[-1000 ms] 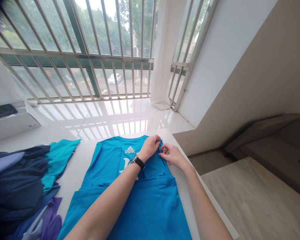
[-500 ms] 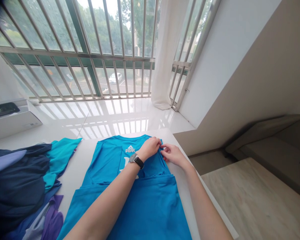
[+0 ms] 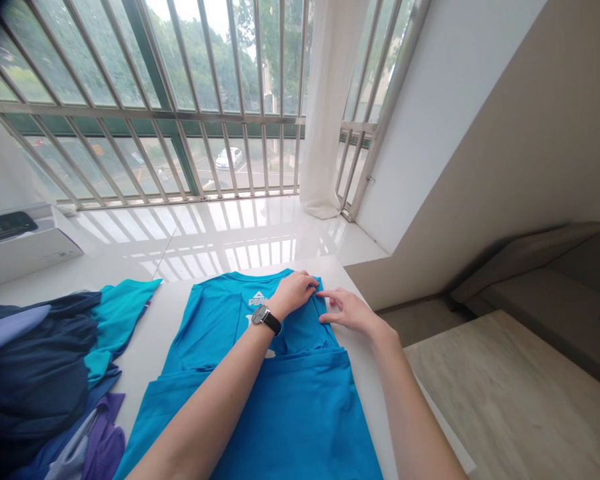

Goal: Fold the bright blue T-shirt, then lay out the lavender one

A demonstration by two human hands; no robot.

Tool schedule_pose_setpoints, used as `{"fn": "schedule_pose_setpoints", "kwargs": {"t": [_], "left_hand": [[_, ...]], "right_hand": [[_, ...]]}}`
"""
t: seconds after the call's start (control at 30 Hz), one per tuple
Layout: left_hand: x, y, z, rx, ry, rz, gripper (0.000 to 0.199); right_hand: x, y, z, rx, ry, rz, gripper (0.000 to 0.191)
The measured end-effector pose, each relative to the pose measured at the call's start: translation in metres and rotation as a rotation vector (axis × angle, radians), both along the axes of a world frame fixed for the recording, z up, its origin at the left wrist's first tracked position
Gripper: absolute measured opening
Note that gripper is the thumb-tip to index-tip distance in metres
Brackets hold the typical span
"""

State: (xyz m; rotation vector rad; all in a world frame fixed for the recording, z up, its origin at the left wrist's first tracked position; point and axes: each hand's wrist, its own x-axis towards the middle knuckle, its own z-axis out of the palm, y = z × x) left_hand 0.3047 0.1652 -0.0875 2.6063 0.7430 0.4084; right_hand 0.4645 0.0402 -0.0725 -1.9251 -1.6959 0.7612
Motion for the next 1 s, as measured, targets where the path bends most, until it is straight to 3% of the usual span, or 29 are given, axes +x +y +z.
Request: {"fn": "schedule_pose_setpoints", "kwargs": {"t": [0.13,0.43,0.6,0.7,0.8,0.9,1.0], "left_hand": [[0.000,0.001,0.000,0.021,0.014,0.005,0.025],[-0.002,-0.002,0.006,0.042,0.048,0.030,0.022],[-0.023,0.002,0.027,0.071,0.062,0.009,0.027],[-0.060,0.001,0.059,0.190,0.074,-0.037,0.032],[-0.118,-0.014,0.097,0.286,0.089,-0.024,0.030],[-0.185,-0.055,0.124,0.281,0.121,0.027,0.030],[-0.251,-0.120,0.121,0.180,0.135,0.051,0.032]], "right_hand": [[0.003,-0.005,0.004,-0.070,0.018,-0.014,0.063],[0.005,-0.003,-0.008,-0.056,0.034,0.013,0.067],[0.005,-0.005,-0.006,-0.073,0.031,0.020,0.069],[0.004,-0.007,-0.003,-0.061,0.071,0.024,0.069],[0.003,-0.007,0.002,-0.054,0.151,0.021,0.071],[0.003,-0.007,0.010,-0.046,0.207,-0.006,0.070],[0.002,-0.013,0.017,-0.017,0.227,-0.049,0.071]]}}
